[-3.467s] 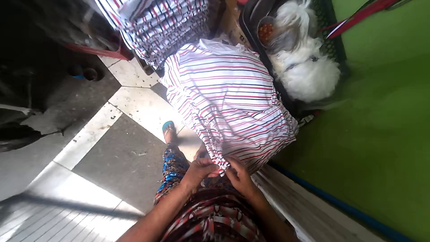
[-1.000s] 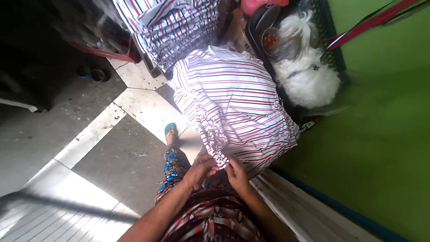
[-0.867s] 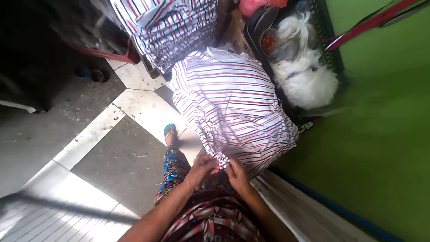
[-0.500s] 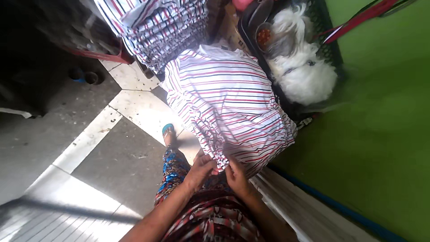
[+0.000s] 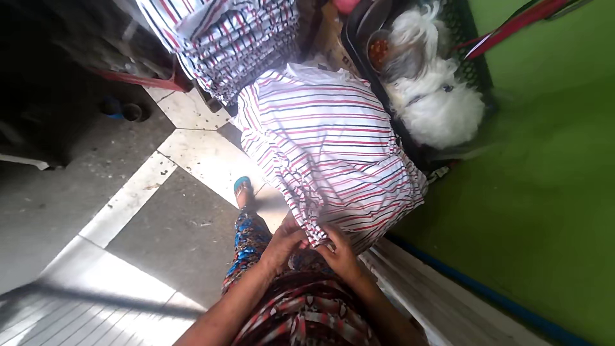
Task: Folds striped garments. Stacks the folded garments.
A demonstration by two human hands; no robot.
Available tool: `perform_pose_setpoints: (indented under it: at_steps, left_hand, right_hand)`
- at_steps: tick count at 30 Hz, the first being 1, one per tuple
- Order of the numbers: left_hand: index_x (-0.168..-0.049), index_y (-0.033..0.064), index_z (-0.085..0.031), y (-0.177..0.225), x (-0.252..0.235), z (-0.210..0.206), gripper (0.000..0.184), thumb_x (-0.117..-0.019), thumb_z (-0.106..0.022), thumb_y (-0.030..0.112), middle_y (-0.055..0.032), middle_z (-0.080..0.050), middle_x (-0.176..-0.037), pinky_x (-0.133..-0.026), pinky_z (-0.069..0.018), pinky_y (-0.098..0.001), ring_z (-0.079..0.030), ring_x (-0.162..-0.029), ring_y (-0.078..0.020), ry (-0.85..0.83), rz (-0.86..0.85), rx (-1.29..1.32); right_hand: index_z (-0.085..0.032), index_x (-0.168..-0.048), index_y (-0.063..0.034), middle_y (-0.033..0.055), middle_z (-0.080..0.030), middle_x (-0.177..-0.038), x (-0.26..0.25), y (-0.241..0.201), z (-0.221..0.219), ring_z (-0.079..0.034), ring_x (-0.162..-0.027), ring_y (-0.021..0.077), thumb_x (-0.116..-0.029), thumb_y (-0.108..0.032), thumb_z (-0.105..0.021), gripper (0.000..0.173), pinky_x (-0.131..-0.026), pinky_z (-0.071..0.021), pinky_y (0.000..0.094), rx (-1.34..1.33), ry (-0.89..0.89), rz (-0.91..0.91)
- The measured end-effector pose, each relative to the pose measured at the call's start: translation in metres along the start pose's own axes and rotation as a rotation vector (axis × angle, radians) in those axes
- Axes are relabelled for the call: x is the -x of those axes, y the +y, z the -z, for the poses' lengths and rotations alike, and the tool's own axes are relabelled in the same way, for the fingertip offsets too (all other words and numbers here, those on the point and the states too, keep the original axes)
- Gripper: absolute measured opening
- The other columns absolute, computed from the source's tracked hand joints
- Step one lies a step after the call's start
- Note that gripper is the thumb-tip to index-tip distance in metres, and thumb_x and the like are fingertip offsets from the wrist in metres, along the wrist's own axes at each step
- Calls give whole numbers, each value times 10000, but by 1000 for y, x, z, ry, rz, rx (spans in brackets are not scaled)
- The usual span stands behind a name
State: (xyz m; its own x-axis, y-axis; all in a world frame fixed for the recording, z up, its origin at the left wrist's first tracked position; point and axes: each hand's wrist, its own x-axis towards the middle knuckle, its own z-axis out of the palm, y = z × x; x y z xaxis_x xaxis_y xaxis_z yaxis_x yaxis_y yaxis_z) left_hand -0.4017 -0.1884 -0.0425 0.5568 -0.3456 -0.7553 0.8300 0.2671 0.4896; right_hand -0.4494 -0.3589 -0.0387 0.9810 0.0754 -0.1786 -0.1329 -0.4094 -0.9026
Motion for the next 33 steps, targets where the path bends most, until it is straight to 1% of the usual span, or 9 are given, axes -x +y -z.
perform_pose_setpoints:
  at_steps: [5,9,15,19,22,25,27,30,33]
  left_hand:
    - [-1190,36,-539,-4,3,1,211,-990,-475,12,-26,-674,-889,-687,-574,-249,-667,-751,-93,26,74,34]
    - [-1156,34,-535,-1,4,-3,151,-1017,-479,16,-23,-651,-857,-674,-564,-240,-651,-726,-87,54,99,40]
    - [-1107,27,-541,-3,5,-4,128,-996,-490,-9,-25,-636,-828,-633,-555,-224,-634,-681,-82,76,107,22]
    - [-1130,11,-527,-5,4,-5,119,-1016,-493,6,-37,-634,-828,-643,-565,-243,-640,-681,-96,99,128,42]
    - [-1078,27,-537,-6,3,-5,89,-1001,-504,-6,-22,-636,-801,-638,-557,-232,-634,-667,-84,90,116,31]
    - [-992,49,-564,-5,3,-3,86,-959,-538,-26,10,-616,-774,-637,-523,-211,-599,-665,-60,64,55,-27]
    - [-950,65,-586,-3,5,1,91,-926,-561,-19,22,-622,-760,-615,-509,-194,-588,-647,-45,38,31,-61]
    - [-952,73,-613,1,12,4,110,-909,-573,-20,34,-654,-772,-617,-524,-186,-610,-653,-32,-23,34,-64]
    - [-942,75,-614,6,21,1,130,-871,-582,-29,32,-664,-775,-620,-538,-188,-625,-656,-35,-58,44,-48]
  right_hand:
    - [-629,-1233,155,285,-651,-1248,3,0,3,-649,-1176,252,-889,-27,-604,391,-1026,-516,325,-62,-102,-21]
    - [-642,-1218,149,281,-668,-1214,1,-2,0,-669,-1141,267,-897,-39,-671,374,-1016,-524,327,-5,-66,-42]
    - [-656,-1198,148,280,-681,-1187,4,-2,-7,-675,-1129,286,-933,-18,-582,321,-1014,-527,347,42,11,22]
    - [-626,-1241,149,296,-652,-1240,8,1,-7,-656,-1164,315,-908,-155,-685,455,-1029,-520,367,125,-62,86]
    - [-656,-1195,139,291,-671,-1201,7,2,-10,-678,-1118,335,-840,-55,-723,409,-998,-541,369,187,-31,102]
    - [-673,-1168,132,278,-689,-1165,6,6,-12,-693,-1083,328,-866,13,-640,326,-972,-555,371,177,13,101]
    - [-641,-1197,156,264,-685,-1169,1,-1,-4,-685,-1094,262,-919,18,-574,318,-973,-551,339,64,19,4]
    - [-584,-1169,188,177,-676,-1055,-14,-19,14,-653,-976,60,-970,-13,-546,286,-888,-536,214,-108,272,-179]
    - [-581,-1174,205,194,-680,-1086,-19,-24,15,-656,-1025,52,-952,21,-549,290,-919,-534,194,-47,378,-44]
